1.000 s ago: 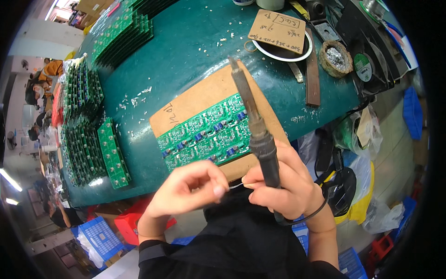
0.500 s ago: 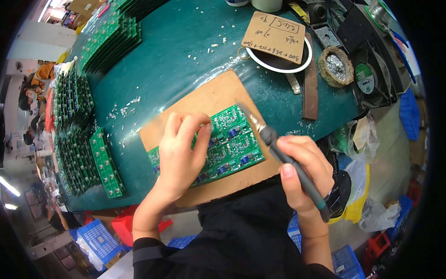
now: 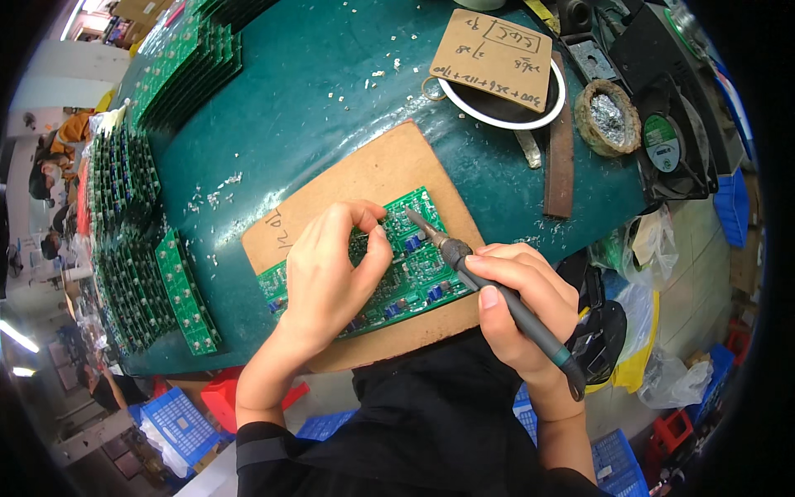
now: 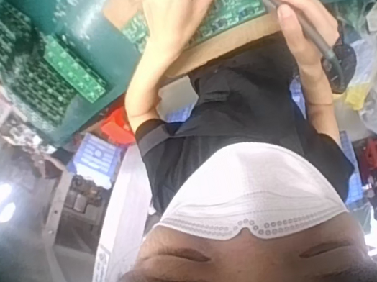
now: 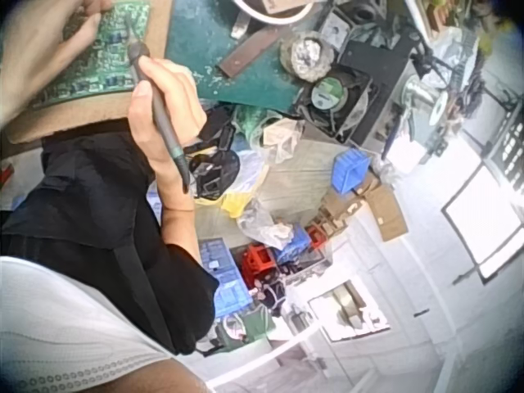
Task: The person solders electronic components onto circuit boards using a soldering iron, turns and stacks finished boards onto a pile by hand, and positions new circuit boards on a pad to solder them.
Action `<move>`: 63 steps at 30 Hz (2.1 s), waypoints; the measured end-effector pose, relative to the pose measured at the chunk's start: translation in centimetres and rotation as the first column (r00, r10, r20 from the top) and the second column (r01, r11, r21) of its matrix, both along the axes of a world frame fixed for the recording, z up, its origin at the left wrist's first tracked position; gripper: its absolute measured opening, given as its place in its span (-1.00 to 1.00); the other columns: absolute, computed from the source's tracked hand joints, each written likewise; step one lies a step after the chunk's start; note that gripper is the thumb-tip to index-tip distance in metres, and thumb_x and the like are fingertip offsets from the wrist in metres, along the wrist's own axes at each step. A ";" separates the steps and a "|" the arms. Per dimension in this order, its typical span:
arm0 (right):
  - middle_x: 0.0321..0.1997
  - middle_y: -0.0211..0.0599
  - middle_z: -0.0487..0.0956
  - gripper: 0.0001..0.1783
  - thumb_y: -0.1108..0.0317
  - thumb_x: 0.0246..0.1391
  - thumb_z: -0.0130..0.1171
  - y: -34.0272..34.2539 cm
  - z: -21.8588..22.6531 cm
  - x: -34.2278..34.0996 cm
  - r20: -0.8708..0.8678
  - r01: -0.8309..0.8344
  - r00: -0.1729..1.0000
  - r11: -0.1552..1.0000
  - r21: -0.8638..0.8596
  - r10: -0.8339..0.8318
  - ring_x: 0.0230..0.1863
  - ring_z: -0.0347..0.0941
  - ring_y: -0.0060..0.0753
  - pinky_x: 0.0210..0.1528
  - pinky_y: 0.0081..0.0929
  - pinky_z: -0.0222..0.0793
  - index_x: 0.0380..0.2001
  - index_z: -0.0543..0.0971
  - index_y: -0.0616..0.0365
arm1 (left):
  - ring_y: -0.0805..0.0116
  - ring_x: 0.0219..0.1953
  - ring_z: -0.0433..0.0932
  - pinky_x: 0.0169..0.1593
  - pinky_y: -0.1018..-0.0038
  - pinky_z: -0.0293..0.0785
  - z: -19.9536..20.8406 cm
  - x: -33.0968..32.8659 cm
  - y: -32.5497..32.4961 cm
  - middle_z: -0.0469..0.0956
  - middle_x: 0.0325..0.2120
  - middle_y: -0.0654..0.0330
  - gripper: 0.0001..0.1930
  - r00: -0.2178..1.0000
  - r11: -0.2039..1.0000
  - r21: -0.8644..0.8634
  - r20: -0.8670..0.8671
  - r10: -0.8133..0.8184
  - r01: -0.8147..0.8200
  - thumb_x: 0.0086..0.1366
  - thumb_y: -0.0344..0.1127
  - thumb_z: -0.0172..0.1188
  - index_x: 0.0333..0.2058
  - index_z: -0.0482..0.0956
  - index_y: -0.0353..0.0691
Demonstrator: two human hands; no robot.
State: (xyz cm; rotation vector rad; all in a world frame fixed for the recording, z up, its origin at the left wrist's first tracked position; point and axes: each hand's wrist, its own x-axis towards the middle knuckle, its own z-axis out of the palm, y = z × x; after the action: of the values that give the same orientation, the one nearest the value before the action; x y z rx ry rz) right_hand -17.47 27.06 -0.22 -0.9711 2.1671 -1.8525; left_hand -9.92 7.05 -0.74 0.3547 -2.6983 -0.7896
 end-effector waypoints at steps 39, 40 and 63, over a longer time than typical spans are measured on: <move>-0.28 -0.10 0.57 -0.74 0.45 0.02 0.11 1.4 0.6 -1.8 -0.073 0.215 0.975 0.976 0.034 -0.212 -0.21 0.48 -0.29 -0.10 -0.47 0.37 -0.24 0.61 0.40 | 0.14 -0.45 0.47 -0.35 0.28 0.42 0.0 -1.4 0.5 0.43 -0.55 0.14 -0.85 0.991 0.946 -0.316 -0.089 -0.101 0.068 0.03 -0.47 0.24 -0.45 0.42 -0.21; -0.25 -0.12 0.56 -0.75 0.49 0.05 0.10 1.7 0.4 -2.2 -0.223 0.338 0.923 0.937 0.086 -0.312 -0.19 0.47 -0.30 -0.08 -0.46 0.36 -0.21 0.61 0.37 | 0.14 -0.46 0.46 -0.36 0.27 0.41 -0.1 -1.4 0.6 0.42 -0.57 0.14 -0.85 0.987 0.942 -0.328 -0.106 -0.119 0.078 0.03 -0.48 0.23 -0.46 0.41 -0.21; -0.41 -0.14 0.57 -0.73 0.54 -0.03 0.20 -4.0 1.3 11.7 -0.130 -0.317 0.939 0.948 0.027 0.318 -0.31 0.57 -0.09 -0.17 -0.26 0.53 -0.19 0.59 0.33 | 0.22 -0.32 0.52 -0.23 0.40 0.46 0.7 16.4 -6.1 0.52 -0.36 0.08 -0.88 0.989 0.993 0.097 -0.130 0.074 -0.062 0.16 -0.60 0.17 -0.33 0.46 -0.31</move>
State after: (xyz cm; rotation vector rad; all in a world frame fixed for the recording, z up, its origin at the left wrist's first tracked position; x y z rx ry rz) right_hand -5.77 23.09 1.11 -1.3863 1.9368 -1.6714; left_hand 6.53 0.96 -0.07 0.3986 -2.5173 -0.8884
